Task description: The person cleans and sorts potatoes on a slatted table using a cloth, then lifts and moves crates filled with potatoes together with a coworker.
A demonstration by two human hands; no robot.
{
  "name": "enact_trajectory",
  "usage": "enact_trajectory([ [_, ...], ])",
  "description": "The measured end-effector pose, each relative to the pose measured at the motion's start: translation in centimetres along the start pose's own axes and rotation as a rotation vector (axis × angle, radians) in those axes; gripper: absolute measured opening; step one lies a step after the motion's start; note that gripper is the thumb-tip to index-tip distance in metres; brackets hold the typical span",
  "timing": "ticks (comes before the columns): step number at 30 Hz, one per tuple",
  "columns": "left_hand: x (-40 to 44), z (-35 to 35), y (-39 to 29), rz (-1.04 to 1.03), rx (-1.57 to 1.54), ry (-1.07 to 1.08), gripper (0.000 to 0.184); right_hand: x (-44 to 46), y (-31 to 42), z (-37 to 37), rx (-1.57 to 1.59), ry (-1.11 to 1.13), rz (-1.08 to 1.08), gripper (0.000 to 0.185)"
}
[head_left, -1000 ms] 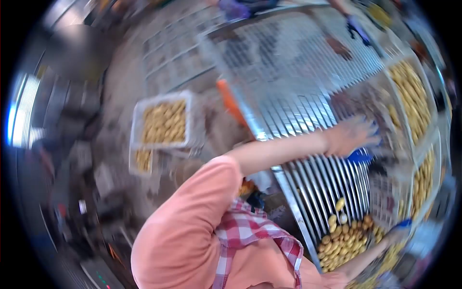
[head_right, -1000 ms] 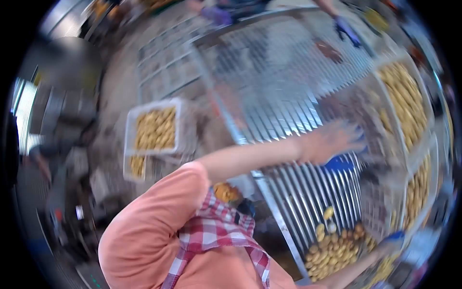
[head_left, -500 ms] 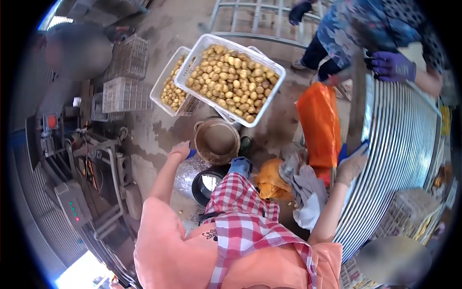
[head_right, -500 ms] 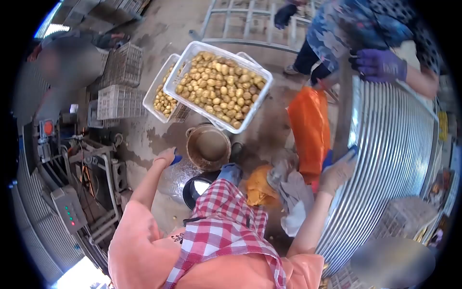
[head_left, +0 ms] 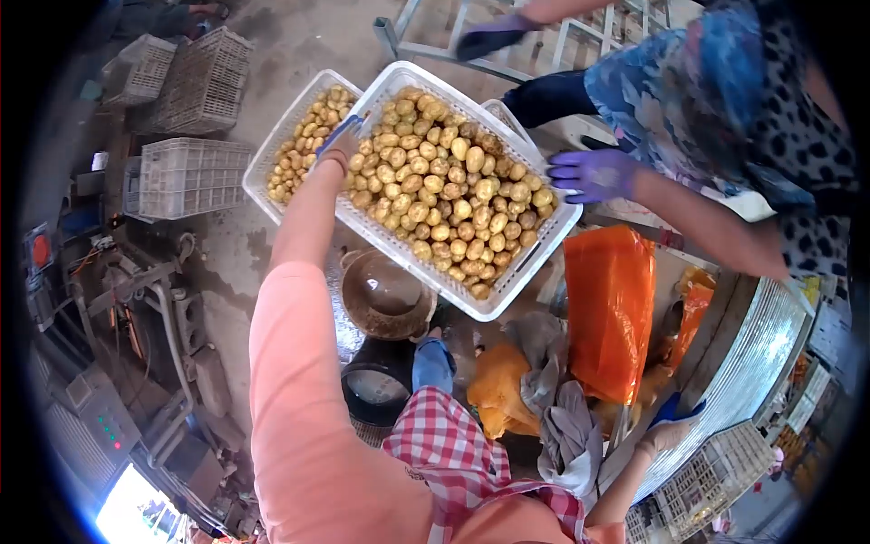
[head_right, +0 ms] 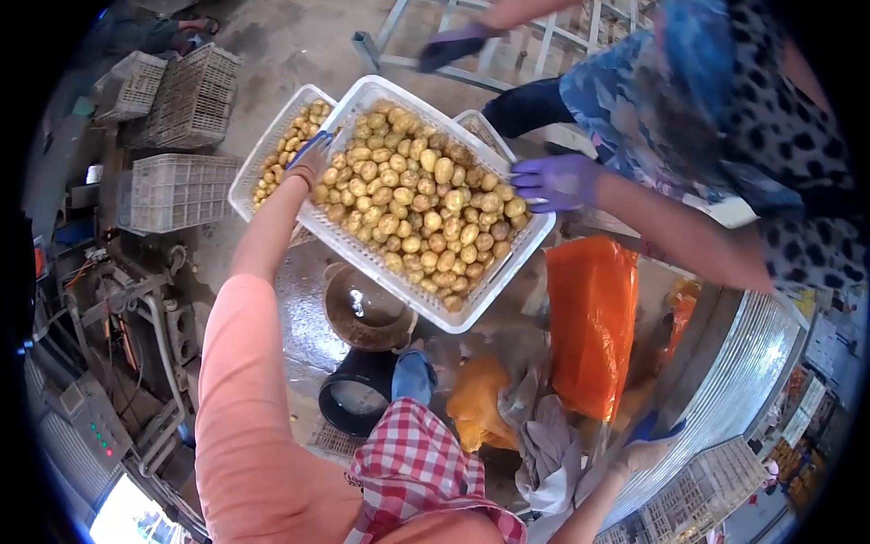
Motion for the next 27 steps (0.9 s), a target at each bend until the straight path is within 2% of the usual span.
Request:
enact_trajectory([
  [1,0.7,-0.7,0.3,-0.001,-0.016,-0.015,0.054,-0.1,-0.5,-0.3,0.010,-0.033,0.013,0.063],
  [2,1.0,-1.5,0.7,-0.082,0.193,-0.046,0.055,0.0,-0.5,-0.4,-0.005,-0.048,0.017,0.063],
  [4,2.9,-2.9,-0.8,-0.030,0.299,-0.105,0.059,-0.1,-0.5,-0.5,0.317,0.018,-0.116,0.056],
  [5,4.0,-3.4,-1.2,-0.056,0.375,-0.058,0.056,-0.1,0.4,0.1,0.155,-0.069,0.011,0.052],
  [7,5.7,-4.5,-1.3,-0.084,0.434,0.005,0.054,-0.1,1.2,0.6,0.143,-0.045,0.001,0.050],
  [8,5.9,-4.7,-1.7,-0.072,0.354,-0.001,0.054,-0.2,1.0,1.0,0.142,-0.004,-0.016,0.048],
  [10,6.2,-4.7,-1.3,-0.032,0.227,-0.002,0.053,0.2,2.4,1.4,0.255,-0.093,-0.044,0.050],
  [12,6.2,-4.5,-1.7,-0.013,0.154,-0.007,0.053,0.3,4.6,3.4,0.133,0.113,-0.091,0.062],
  [13,6.1,-4.3,-2.0,-0.008,0.124,-0.004,0.052,0.5,4.5,3.5,0.096,0.135,-0.102,0.062],
  [17,6.0,-3.9,-2.6,0.020,0.028,-0.010,0.051,0.0,3.2,2.9,0.109,0.080,-0.041,0.063],
  [20,5.8,-4.2,-3.2,0.049,-0.090,0.006,0.051,0.4,3.3,2.6,0.060,-0.039,0.098,0.062],
  [23,4.0,-4.4,-4.0,0.085,-0.286,0.032,0.050,1.0,4.4,3.1,0.159,0.097,-0.001,0.063],
  [27,-0.7,-2.8,-6.0,0.113,-0.595,0.059,0.049,0.7,1.5,1.5,0.148,0.040,0.078,0.068],
])
Point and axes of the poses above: each hand's wrist, its own x-axis towards the middle knuckle, its own z-axis out of the back of the hand, y = z × x, the point moved 2 cm from there along x, towards the middle knuckle, and after that the axes turned 4 degrees about -y, right-handed, at the moved point
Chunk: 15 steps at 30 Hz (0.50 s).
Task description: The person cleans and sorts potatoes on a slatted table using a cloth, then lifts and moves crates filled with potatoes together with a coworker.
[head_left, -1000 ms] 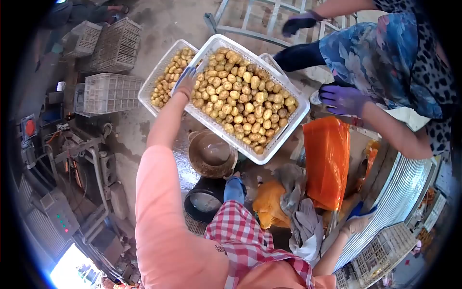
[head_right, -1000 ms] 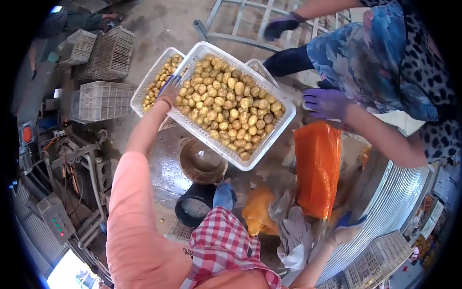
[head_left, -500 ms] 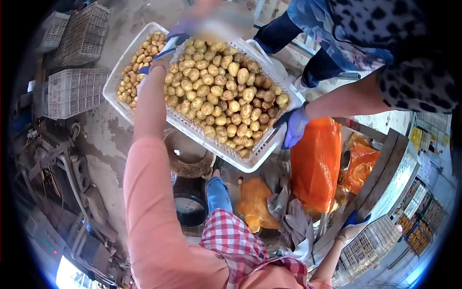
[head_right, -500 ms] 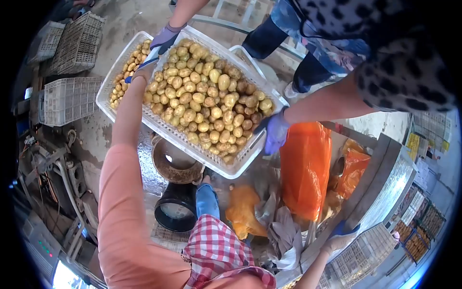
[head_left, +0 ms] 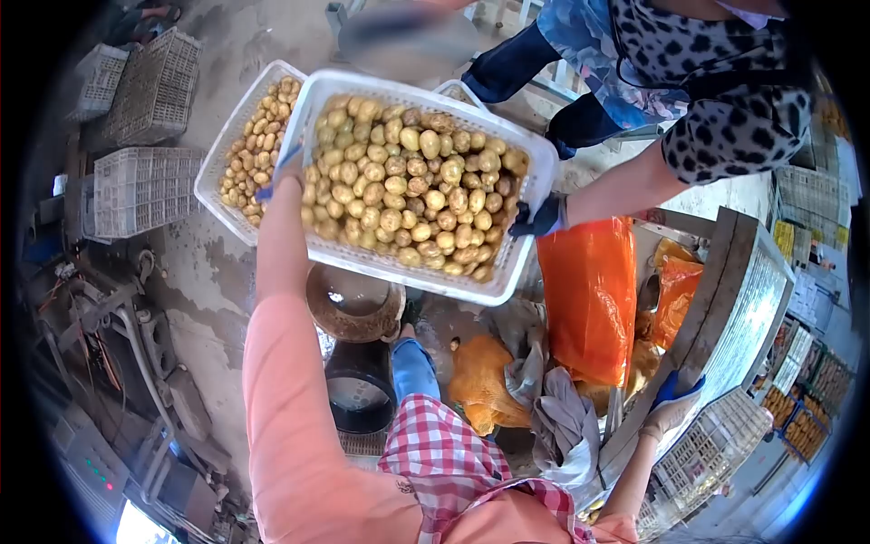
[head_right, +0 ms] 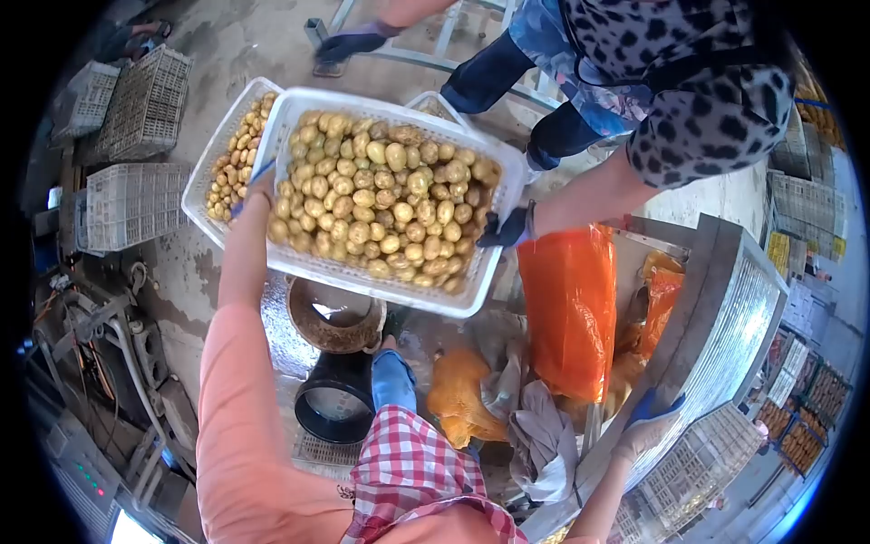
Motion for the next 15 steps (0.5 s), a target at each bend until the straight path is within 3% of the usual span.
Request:
enact_trajectory([
  [9,-15.3,4.7,-18.9,-0.180,-0.433,0.179,0.048,-0.4,-1.0,0.0,0.061,-0.065,0.065,0.059],
  [11,-16.9,6.4,-24.3,-0.265,-0.464,0.202,0.047,-0.5,-1.9,-0.3,0.122,0.012,0.009,0.057],
  [13,-17.3,6.1,-31.0,-0.373,-0.490,0.128,0.043,-0.7,-1.5,-0.2,0.121,-0.052,0.009,0.057],
  [14,-16.9,5.3,-34.8,-0.296,-0.563,-0.010,0.040,-0.6,-1.1,0.6,0.154,-0.017,-0.023,0.059],
  [15,-21.5,13.1,-32.3,-0.413,-0.602,0.093,0.043,-0.9,-1.6,0.2,0.144,-0.105,0.044,0.059],
])
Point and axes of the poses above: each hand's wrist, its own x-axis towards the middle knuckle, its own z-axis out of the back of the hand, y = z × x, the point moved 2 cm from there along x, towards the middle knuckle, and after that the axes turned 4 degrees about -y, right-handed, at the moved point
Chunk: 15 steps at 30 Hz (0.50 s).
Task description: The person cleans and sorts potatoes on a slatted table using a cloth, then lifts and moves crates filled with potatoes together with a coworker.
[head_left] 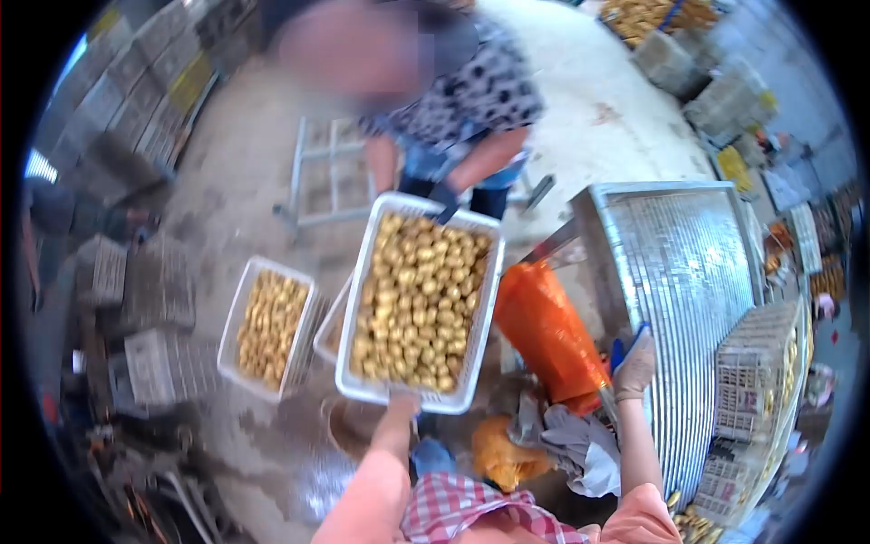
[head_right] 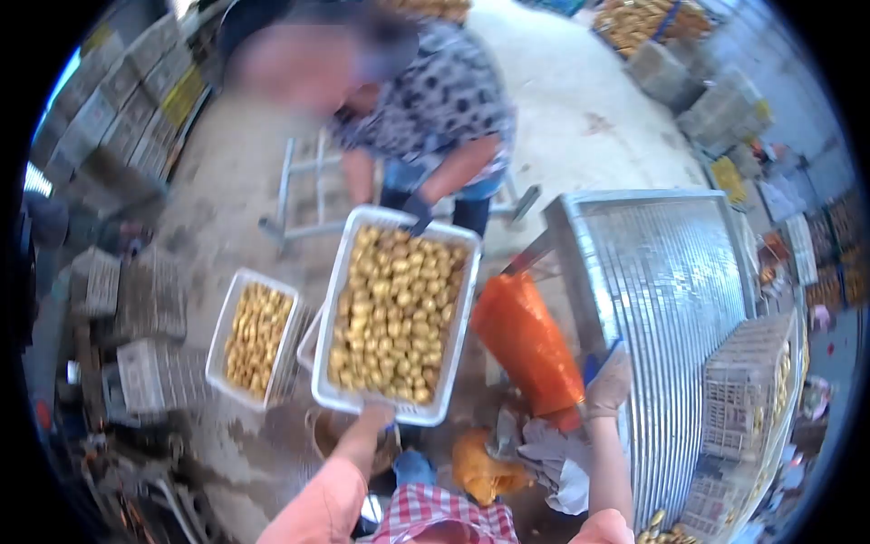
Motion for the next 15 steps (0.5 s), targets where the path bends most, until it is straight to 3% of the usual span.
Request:
enact_trajectory([
  [4,-4.5,5.2,-7.9,-0.005,-0.067,0.015,0.042,0.1,0.2,0.7,0.032,0.120,-0.072,0.065],
  [5,-4.1,3.9,-8.5,-0.036,-0.004,-0.026,0.042,-1.1,-0.4,-1.9,-0.085,0.104,-0.018,0.068],
  [6,-4.9,4.7,-9.2,-0.052,0.007,-0.049,0.043,-1.2,2.3,0.7,-0.133,0.046,0.038,0.069],
  [7,-5.6,5.4,-10.1,-0.035,-0.052,-0.063,0.043,-2.1,3.8,0.7,0.045,0.109,0.226,0.067],
  [8,-6.8,6.0,-11.1,-0.023,-0.117,-0.071,0.043,-1.8,8.7,6.8,0.076,0.262,0.389,0.055],
  [9,-7.7,7.0,-11.9,-0.027,-0.096,-0.075,0.043,-4.4,11.5,4.8,0.144,0.321,0.606,0.049],
  [10,-8.7,7.8,-12.6,-0.020,-0.070,0.000,0.043,-6.5,14.8,5.0,0.268,0.655,0.675,0.037],
  [11,-10.1,8.0,-13.2,-0.007,-0.045,0.079,0.044,-12.1,16.3,1.3,0.328,0.411,0.830,0.040],
  [12,-11.9,7.6,-13.6,0.009,-0.026,0.086,0.044,-15.5,17.4,0.8,0.262,0.546,0.950,0.036],
  [13,-13.3,8.6,-14.3,0.029,-0.030,0.029,0.043,-16.3,18.6,0.1,0.112,0.977,0.962,0.030],
  [15,-14.3,8.6,-14.3,0.039,-0.003,-0.060,0.042,-18.1,18.0,-2.3,0.163,1.004,0.958,0.026],
])
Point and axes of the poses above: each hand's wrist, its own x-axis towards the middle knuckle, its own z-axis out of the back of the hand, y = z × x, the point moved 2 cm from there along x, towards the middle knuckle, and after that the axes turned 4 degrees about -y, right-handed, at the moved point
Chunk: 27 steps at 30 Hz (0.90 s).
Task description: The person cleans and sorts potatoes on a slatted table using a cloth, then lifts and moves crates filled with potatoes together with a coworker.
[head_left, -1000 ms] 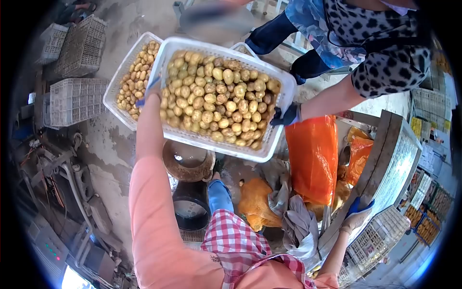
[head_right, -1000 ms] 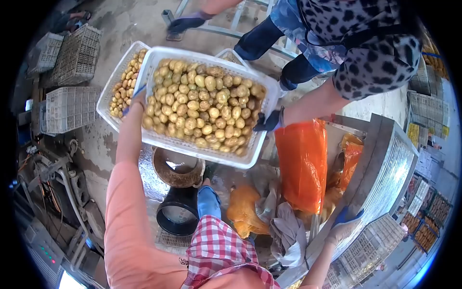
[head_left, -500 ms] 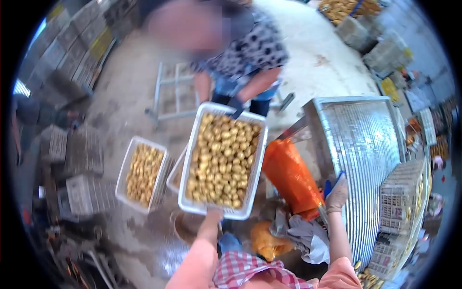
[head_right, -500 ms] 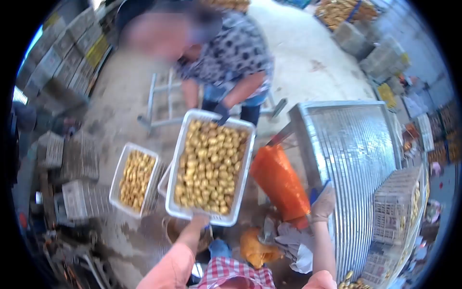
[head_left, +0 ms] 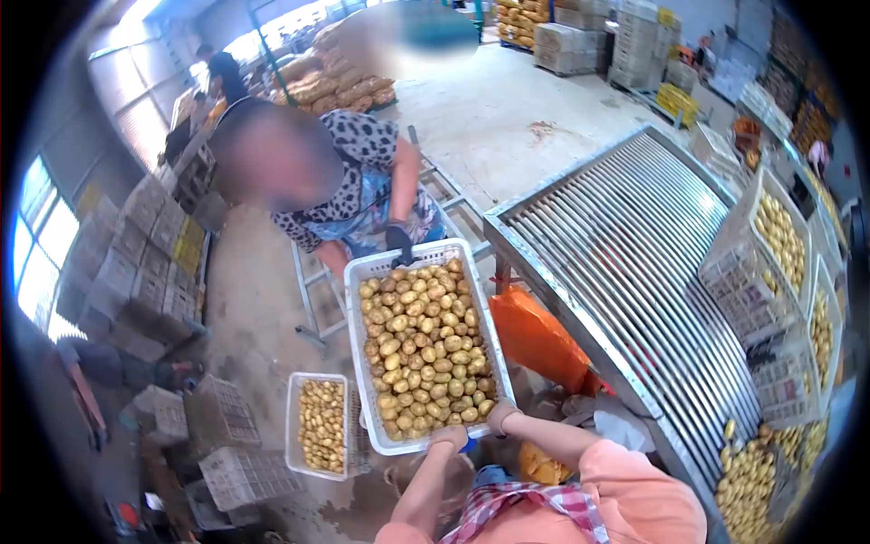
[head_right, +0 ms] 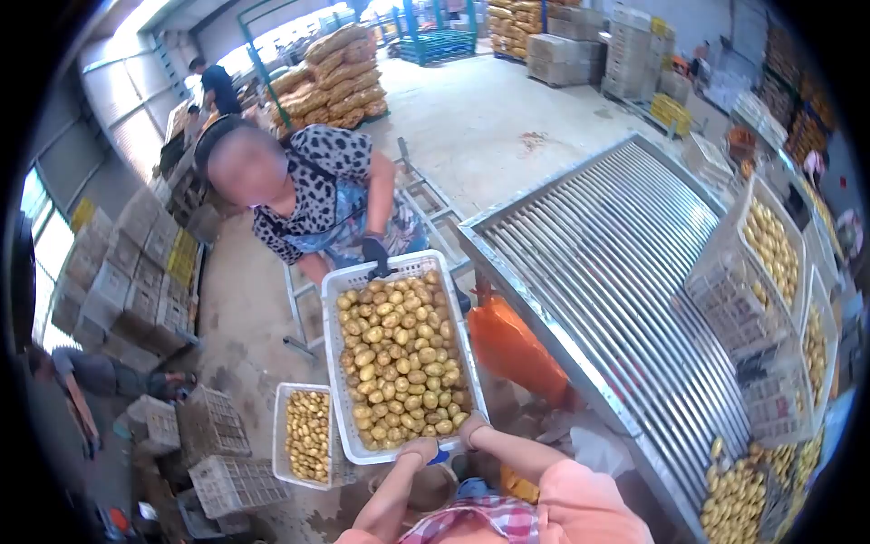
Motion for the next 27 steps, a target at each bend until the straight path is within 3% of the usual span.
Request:
enact_trajectory([
  [2,0.0,-1.0,0.6,0.022,0.054,0.015,0.042,-0.3,-0.3,-2.6,0.067,0.008,0.009,0.023],
  [7,-1.6,1.5,-0.2,0.066,0.200,0.067,0.040,-1.3,-0.4,-1.3,0.069,-0.129,0.299,0.021],
  [14,-5.5,2.8,-1.4,-0.197,0.216,-0.035,0.029,-6.1,-2.7,2.2,-0.040,-0.246,0.508,0.020],
  [21,-10.0,7.1,-4.2,-0.508,0.090,-0.154,0.034,-13.3,-3.5,10.5,-0.237,-0.085,0.405,0.025],
  [24,-12.0,9.7,-8.5,-0.566,0.094,-0.032,0.043,-18.7,-3.3,14.8,-0.367,0.002,0.281,0.026],
  [27,-10.6,11.5,-10.9,-0.719,0.101,-0.119,0.043,-20.5,-6.2,15.7,-0.367,-0.157,0.143,0.023],
])
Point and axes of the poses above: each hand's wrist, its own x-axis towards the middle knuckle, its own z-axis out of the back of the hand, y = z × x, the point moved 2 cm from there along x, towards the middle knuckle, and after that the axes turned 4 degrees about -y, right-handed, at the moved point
